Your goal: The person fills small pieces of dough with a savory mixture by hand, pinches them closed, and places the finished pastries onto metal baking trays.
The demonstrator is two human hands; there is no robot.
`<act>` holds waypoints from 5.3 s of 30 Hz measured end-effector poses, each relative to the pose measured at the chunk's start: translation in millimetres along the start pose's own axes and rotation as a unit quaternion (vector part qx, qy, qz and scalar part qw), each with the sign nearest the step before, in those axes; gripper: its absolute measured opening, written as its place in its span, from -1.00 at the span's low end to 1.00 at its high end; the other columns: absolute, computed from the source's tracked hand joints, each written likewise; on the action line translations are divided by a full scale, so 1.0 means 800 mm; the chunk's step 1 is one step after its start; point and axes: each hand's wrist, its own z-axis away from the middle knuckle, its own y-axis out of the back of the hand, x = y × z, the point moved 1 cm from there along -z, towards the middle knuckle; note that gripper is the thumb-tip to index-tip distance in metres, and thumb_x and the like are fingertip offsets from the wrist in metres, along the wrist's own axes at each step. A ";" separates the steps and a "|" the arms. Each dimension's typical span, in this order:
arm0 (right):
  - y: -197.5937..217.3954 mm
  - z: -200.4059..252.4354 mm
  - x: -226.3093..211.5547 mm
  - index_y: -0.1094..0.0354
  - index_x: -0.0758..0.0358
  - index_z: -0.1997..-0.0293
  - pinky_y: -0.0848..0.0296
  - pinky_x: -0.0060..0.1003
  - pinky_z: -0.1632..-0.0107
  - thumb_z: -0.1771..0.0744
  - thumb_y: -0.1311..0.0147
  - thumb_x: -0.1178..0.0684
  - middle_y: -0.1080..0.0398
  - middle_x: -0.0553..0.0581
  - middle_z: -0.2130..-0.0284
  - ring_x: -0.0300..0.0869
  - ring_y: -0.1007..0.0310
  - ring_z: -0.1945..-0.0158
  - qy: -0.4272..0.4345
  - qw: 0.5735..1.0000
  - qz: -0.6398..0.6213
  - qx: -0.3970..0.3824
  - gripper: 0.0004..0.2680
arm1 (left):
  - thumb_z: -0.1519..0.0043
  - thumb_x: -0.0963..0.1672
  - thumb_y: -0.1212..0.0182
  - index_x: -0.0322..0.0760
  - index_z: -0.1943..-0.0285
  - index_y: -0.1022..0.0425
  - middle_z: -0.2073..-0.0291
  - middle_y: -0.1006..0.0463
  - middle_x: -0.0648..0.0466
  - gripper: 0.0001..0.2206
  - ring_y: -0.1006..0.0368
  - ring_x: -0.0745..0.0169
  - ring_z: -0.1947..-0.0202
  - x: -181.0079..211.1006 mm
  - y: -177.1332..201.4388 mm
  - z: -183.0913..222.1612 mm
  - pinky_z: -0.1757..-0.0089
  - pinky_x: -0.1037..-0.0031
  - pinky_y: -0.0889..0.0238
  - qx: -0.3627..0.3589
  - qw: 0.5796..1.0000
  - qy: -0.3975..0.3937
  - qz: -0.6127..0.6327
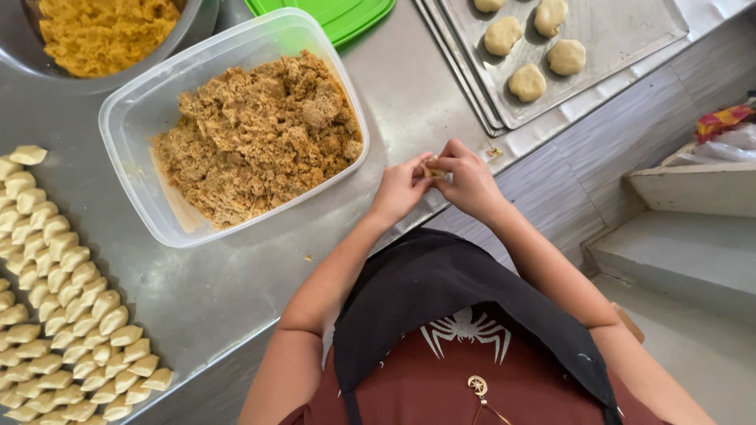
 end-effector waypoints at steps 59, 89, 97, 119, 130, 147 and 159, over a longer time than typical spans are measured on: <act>-0.036 0.018 0.044 -0.56 0.33 0.26 -0.48 -0.28 0.23 -0.25 -0.33 0.21 -0.55 0.15 0.39 -0.17 -0.55 0.33 -0.151 0.985 -0.074 0.027 -0.92 | -0.10 -0.10 -0.43 -0.19 0.25 -0.72 0.38 -0.65 0.09 -0.88 -0.59 0.23 0.43 -0.009 0.030 0.015 0.33 0.47 -0.40 0.089 0.984 -0.026 -0.150; -0.087 0.040 0.021 -0.37 0.24 -0.29 -0.43 -0.03 -0.31 -0.37 -0.21 0.16 -0.43 0.25 -0.22 0.06 -0.43 -0.30 0.027 0.989 0.090 0.114 -0.69 | -0.35 -0.24 -0.16 -0.42 -0.19 -0.53 0.05 -0.68 -0.02 -0.75 -0.65 0.29 0.12 -0.069 0.023 0.042 0.06 0.49 -0.54 0.088 0.986 0.047 0.132; 0.019 0.025 0.141 -0.39 0.42 -0.08 -0.65 -0.05 -0.11 -0.46 -0.01 0.08 -0.52 0.23 0.09 -0.05 -0.61 0.05 -0.203 0.760 -0.537 0.305 -0.82 | -0.39 -0.22 -0.13 -0.41 -0.06 -0.59 0.15 -0.69 0.02 -0.84 -0.62 0.35 0.15 -0.064 -0.001 0.053 0.09 0.54 -0.48 0.111 0.983 0.056 0.132; 0.270 -0.169 0.430 -0.47 0.24 0.14 -0.28 -0.04 -0.17 -0.38 -0.32 0.16 -0.49 0.27 0.14 0.12 -0.31 -0.07 -0.073 0.951 0.163 0.253 -0.92 | -0.36 -0.22 -0.13 -0.34 0.02 -0.58 0.22 -0.70 0.02 -0.87 -0.65 0.30 0.19 0.074 -0.180 -0.191 0.18 0.52 -0.48 0.207 0.978 -0.033 -0.023; 0.233 -0.133 0.382 0.17 0.53 -0.56 0.27 0.17 -0.54 -0.42 -0.05 -0.12 0.17 0.51 -0.53 0.28 0.28 -0.59 0.024 0.974 0.222 0.029 -0.38 | -0.40 -0.21 -0.09 -0.36 0.01 -0.56 0.25 -0.69 0.01 -0.86 -0.65 0.29 0.20 0.081 -0.176 -0.228 0.16 0.52 -0.45 0.267 0.964 -0.010 -0.005; 0.180 -0.127 0.206 -0.28 0.25 -0.32 0.05 0.08 -0.58 -0.37 -0.19 0.15 -0.24 0.22 -0.40 0.14 -0.03 -0.58 0.058 0.998 -0.018 -0.013 -0.66 | -0.39 -0.22 -0.08 -0.35 -0.06 -0.57 0.17 -0.68 0.00 -0.83 -0.64 0.26 0.17 0.053 -0.117 -0.114 0.13 0.45 -0.47 0.265 0.962 -0.021 -0.056; -0.081 -0.068 -0.213 -0.45 0.36 0.11 -0.50 -0.12 -0.05 -0.28 -0.16 0.30 -0.47 0.21 0.17 0.06 -0.51 0.03 0.333 0.899 -0.252 -0.132 -0.86 | -0.25 -0.27 -0.29 -0.26 0.06 -0.58 0.20 -0.66 -0.02 -0.86 -0.62 -0.02 0.19 -0.015 0.115 0.218 0.16 0.36 -0.47 0.238 0.959 -0.078 -0.131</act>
